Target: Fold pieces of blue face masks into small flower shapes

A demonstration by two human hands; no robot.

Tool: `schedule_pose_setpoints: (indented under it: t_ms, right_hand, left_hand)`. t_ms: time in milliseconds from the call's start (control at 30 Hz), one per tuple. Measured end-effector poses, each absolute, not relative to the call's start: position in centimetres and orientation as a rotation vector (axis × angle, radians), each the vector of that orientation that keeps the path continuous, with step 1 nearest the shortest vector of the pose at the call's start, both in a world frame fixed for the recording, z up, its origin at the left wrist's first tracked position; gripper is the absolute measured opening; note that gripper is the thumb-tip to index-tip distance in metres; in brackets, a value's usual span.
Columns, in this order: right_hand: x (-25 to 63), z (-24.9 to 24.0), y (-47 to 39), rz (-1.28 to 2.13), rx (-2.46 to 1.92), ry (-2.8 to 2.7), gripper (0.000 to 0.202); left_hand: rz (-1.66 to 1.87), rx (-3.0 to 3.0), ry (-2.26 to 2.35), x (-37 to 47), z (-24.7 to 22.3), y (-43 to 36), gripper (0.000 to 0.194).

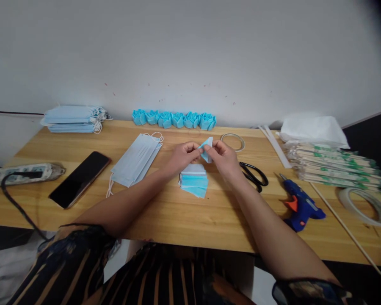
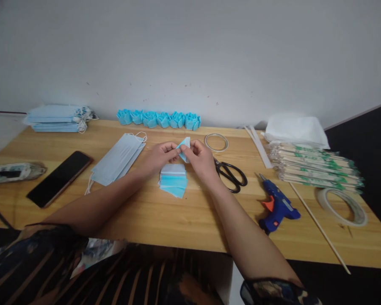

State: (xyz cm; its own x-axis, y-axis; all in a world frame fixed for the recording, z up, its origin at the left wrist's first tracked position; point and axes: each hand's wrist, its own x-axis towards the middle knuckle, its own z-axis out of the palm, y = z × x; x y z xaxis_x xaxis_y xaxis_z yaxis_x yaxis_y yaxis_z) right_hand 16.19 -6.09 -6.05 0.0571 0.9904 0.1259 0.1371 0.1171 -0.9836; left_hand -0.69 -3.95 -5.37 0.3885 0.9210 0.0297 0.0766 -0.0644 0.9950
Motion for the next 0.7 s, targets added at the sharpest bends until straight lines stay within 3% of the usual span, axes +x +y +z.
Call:
schedule_pose_setpoints:
  t_ms: [333, 700]
  right_hand:
    - [16.5, -5.8, -5.9, 0.901, -1.236, -1.126, 0.028]
    - [16.5, -5.4, -6.1, 1.106, -1.206, -1.172, 0.044]
  left_hand:
    - [0.797, 1.503, 0.887, -0.5, -5.0, -4.3, 0.026]
    - [0.953, 1.402, 0.920, -0.8, -5.8, -3.4, 0.028]
